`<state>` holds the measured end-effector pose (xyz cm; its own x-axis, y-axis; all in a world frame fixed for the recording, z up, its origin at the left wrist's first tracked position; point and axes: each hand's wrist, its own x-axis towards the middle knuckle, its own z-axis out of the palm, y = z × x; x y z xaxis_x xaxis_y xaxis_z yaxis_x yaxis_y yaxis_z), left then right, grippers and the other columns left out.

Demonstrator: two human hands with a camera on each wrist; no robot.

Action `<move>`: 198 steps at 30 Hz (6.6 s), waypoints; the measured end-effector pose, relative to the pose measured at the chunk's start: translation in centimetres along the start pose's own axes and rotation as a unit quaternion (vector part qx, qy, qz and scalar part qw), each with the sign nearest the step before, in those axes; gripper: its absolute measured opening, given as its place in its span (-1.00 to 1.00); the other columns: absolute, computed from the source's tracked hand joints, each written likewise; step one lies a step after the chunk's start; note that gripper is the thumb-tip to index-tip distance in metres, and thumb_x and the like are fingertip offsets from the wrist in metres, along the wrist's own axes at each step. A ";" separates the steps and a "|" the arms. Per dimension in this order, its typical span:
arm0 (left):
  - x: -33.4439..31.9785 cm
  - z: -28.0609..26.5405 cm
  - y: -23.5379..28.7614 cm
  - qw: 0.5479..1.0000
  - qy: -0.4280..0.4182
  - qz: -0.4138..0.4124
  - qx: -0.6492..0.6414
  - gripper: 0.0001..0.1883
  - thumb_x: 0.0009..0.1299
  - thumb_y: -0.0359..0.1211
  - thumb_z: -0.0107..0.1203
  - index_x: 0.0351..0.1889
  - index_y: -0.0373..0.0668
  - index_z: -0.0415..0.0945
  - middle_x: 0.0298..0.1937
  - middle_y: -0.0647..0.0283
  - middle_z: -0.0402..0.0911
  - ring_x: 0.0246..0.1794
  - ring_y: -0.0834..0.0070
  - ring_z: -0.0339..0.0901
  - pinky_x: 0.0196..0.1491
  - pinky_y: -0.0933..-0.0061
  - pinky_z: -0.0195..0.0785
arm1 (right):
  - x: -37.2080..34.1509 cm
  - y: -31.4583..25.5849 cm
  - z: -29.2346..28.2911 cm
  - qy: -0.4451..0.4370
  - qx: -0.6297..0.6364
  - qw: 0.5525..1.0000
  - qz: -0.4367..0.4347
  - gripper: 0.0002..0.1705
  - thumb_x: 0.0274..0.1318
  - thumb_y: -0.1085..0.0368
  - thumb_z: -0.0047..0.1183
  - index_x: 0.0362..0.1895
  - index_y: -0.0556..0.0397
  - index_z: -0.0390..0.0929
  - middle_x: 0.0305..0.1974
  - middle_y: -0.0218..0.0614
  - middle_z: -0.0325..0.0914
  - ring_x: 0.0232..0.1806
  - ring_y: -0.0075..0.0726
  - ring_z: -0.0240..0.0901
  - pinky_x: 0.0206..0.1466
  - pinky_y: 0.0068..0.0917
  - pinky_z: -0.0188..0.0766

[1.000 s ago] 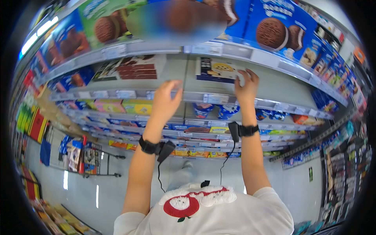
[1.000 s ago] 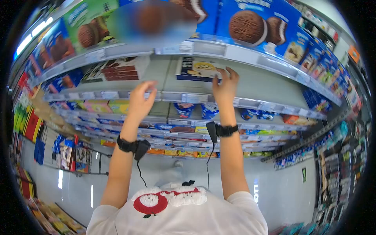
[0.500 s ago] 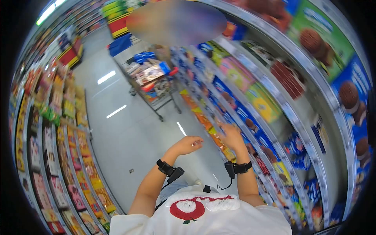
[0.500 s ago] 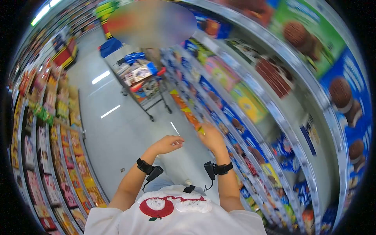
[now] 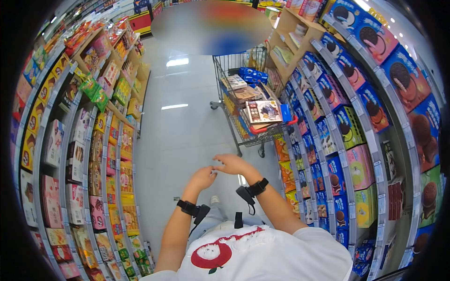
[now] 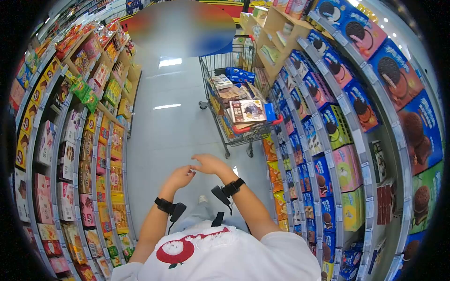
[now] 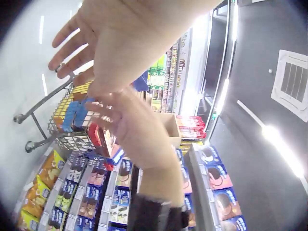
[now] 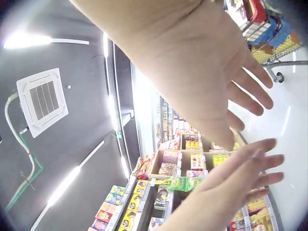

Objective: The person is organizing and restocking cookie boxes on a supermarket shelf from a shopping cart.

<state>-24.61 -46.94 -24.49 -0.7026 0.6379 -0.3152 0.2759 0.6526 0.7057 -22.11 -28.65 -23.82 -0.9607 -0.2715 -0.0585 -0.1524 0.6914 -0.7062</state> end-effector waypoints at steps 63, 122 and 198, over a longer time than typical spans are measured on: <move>74.3 -0.5 16.0 0.869 -0.359 -0.217 -0.260 -0.75 0.26 -0.32 0.01 -0.15 -0.20 0.33 -0.21 0.10 0.53 -0.30 0.26 0.58 -0.21 0.26 0.40 | 21.0 39.2 -25.5 0.609 0.194 0.386 0.666 -0.48 -0.02 -0.08 0.01 -0.15 0.11 0.46 -0.25 -0.01 0.56 -0.17 0.06 0.50 -0.08 -0.28 0.38; -4.9 20.7 35.5 0.408 -0.336 0.799 -0.286 -0.52 -0.13 -0.61 0.17 -0.16 -0.14 0.51 -0.10 0.19 0.52 -0.09 0.20 0.50 -0.10 0.26 0.39 | -34.2 -19.2 1.7 0.979 0.150 0.135 0.023 -0.24 0.14 -0.24 -0.31 0.24 0.03 0.11 0.13 -0.14 0.25 0.14 -0.11 0.25 0.03 -0.14 0.38; 0.0 32.3 61.5 0.643 -0.251 0.553 -0.467 -0.70 0.13 -0.47 0.16 -0.17 -0.28 0.41 -0.19 0.09 0.47 -0.26 0.33 0.48 -0.20 0.42 0.37 | -64.3 -6.8 -20.2 0.844 0.061 0.534 0.004 -0.02 -0.07 0.02 -0.08 0.38 0.17 -0.20 0.35 0.03 -0.14 0.39 0.08 -0.18 0.40 -0.04 -0.21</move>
<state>13.57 6.46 -1.59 -0.0513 0.7058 0.7065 -0.2530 -0.6936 0.6745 36.05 -2.37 -1.07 0.1811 0.7921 0.5829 -0.2295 0.6104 -0.7581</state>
